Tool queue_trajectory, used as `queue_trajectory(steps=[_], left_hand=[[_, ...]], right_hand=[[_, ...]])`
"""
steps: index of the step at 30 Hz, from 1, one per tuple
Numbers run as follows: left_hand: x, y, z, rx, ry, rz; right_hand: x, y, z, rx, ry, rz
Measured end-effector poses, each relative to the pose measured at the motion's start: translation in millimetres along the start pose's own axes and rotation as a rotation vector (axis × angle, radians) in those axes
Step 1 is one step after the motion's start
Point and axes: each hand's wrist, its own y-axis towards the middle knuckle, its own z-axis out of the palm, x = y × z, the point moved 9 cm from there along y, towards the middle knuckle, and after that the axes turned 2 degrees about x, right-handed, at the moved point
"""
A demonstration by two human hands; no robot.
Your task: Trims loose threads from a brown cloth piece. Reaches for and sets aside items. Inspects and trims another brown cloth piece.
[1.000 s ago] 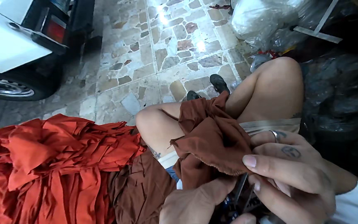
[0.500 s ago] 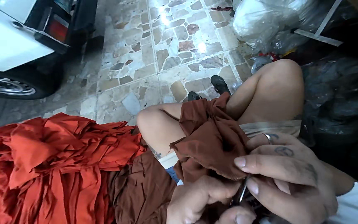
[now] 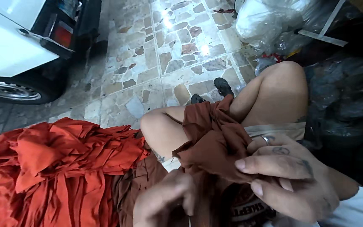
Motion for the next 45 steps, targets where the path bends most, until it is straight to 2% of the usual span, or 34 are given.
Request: queue_trajectory(steps=[3, 6, 10, 12, 15, 18, 26, 29, 31, 35, 39, 45], left_hand=[[18, 3, -5, 0.03, 0.38, 0.015], [31, 6, -5, 0.03, 0.51, 0.123], [15, -1, -12, -0.164, 0.531, 0.328], [8, -7, -14, -0.199, 0.549, 0.391], [3, -9, -14, -0.195, 0.572, 0.417], [1, -10, -13, -0.193, 0.573, 0.439], [1, -13, -11, -0.125, 0.544, 0.478], [2, -11, -7, -0.128, 0.521, 0.447], [7, -4, -4, -0.132, 0.438, 0.329], [11, 2, -5, -0.035, 0.165, 0.079], [-2, -3, -6, 0.083, 0.182, 0.042], [0, -10, 4, 0.176, 0.235, 0.0]], right_hand=[[-2, -1, -6, -0.03, -0.002, 0.025], [2, -4, -9, -0.004, -0.083, -0.036], [-1, -5, -7, 0.06, -0.128, -0.037], [-5, -4, -5, 0.076, -0.11, 0.004], [-5, -1, -2, 0.071, -0.176, 0.091], [-1, 4, 12, 0.054, -0.265, 0.1], [8, 11, 18, -0.028, -0.141, -0.067], [12, 11, 16, -0.003, -0.096, -0.08], [10, 11, 12, -0.012, -0.045, -0.066], [6, 11, 3, -0.069, -0.037, -0.014], [4, 9, 1, -0.11, -0.101, 0.023], [9, 11, 3, -0.001, -0.236, -0.041]])
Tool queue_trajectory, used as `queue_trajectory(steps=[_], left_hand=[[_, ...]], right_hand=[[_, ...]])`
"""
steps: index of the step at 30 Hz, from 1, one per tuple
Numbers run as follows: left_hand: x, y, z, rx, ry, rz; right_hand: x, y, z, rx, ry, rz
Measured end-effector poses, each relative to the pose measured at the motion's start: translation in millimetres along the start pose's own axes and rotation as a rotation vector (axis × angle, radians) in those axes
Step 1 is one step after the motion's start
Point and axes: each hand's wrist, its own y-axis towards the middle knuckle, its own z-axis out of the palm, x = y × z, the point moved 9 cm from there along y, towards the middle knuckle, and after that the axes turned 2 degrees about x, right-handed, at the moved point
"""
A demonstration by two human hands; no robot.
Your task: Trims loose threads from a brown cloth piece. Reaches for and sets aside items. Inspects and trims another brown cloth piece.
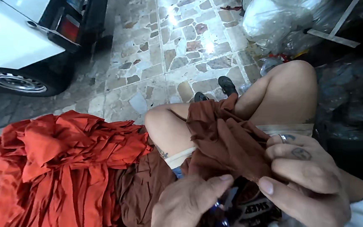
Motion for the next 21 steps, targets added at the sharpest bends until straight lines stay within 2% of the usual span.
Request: queue_trajectory(steps=[5, 13, 21], left_hand=[[-1, -2, 12, -0.001, -0.016, 0.007], [-9, 5, 20, 0.025, 0.037, 0.05], [-8, 5, 20, 0.057, 0.02, 0.022]], right_hand=[[3, 0, -2, 0.014, -0.032, -0.016], [-4, -6, -3, -0.066, 0.01, 0.177], [-7, -5, -2, -0.039, 0.065, 0.132]])
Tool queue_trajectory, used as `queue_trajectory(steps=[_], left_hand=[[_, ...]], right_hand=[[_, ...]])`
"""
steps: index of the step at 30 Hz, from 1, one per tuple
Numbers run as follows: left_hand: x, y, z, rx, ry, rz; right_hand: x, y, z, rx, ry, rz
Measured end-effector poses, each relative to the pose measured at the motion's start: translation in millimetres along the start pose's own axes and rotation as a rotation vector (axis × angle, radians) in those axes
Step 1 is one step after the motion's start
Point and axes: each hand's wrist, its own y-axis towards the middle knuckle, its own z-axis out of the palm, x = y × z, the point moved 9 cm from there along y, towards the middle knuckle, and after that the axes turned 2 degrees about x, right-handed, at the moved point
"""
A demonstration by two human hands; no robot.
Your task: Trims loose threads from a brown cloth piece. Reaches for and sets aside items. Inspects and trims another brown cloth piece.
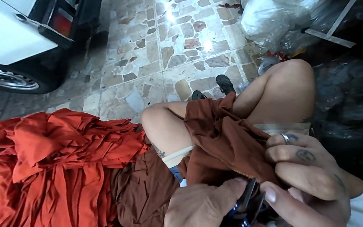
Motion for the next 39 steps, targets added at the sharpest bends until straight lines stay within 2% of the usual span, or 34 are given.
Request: queue_trajectory(steps=[5, 10, 15, 21, 25, 28, 30, 34, 39], left_hand=[[0, 0, 0, -0.001, -0.006, -0.002], [0, 1, 1, 0.002, -0.007, -0.006], [1, 1, 2, -0.016, -0.024, 0.01], [2, -4, 2, -0.11, 0.088, 0.073], [1, -7, 1, -0.128, 0.141, 0.12], [-1, -8, 2, -0.136, 0.182, 0.155], [3, -8, 2, -0.125, 0.113, 0.118], [17, -5, 5, -0.077, -0.312, -0.093], [19, -2, 5, -0.074, -0.337, -0.105]], right_hand=[[-1, -1, -1, -0.009, -0.016, 0.027], [1, 0, 0, 0.013, -0.021, -0.031], [-3, 1, 0, -0.026, 0.051, 0.071], [5, 9, 9, 0.104, 0.148, -0.161], [-4, 12, 12, 0.145, 0.302, -0.047], [-2, 12, 10, 0.168, 0.312, -0.092], [-1, 11, 10, 0.173, 0.281, -0.067], [0, 9, 9, 0.215, 0.213, -0.107], [2, 6, 7, 0.261, 0.145, -0.139]])
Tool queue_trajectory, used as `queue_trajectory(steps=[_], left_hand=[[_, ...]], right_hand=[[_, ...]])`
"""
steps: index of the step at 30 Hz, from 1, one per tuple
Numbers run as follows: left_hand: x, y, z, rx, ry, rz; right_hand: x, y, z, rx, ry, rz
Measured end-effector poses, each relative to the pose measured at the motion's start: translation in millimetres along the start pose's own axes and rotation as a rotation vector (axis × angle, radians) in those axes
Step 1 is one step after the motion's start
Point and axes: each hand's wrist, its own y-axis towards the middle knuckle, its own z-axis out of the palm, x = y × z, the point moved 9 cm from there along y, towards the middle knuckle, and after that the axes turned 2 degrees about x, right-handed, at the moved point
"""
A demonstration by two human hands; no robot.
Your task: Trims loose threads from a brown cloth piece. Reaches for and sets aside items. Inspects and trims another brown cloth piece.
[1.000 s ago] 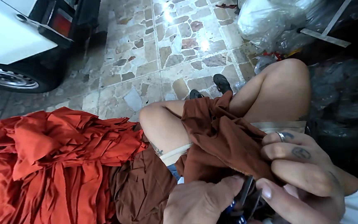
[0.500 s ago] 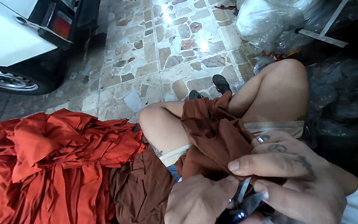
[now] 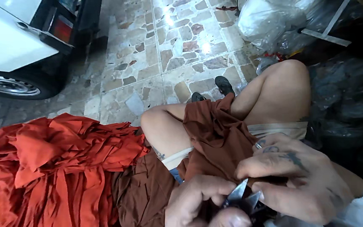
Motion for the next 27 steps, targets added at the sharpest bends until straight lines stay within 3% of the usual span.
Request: queue_trajectory(steps=[3, 7, 13, 15, 18, 22, 27], left_hand=[[6, 2, 1, 0.026, -0.126, -0.039], [0, -2, 0, 0.019, 0.034, 0.158], [-13, 12, -29, -0.127, -0.005, 0.22], [-6, 16, -36, -0.164, 0.022, 0.169], [-2, 18, -32, -0.077, 0.127, 0.083], [-3, 19, -14, 0.05, 0.311, 0.162], [2, 22, -17, 0.052, 0.351, 0.165]], right_hand=[[-1, -1, 1, -0.002, 0.048, 0.004], [-9, -3, 9, -0.002, 0.263, 0.004], [-15, -11, 26, -0.02, 0.256, 0.003], [-14, -9, 20, -0.023, 0.208, 0.013], [-15, -5, 16, -0.03, 0.215, 0.009], [-16, -4, 17, -0.028, 0.241, 0.018], [-18, -5, 13, -0.016, 0.224, 0.02]])
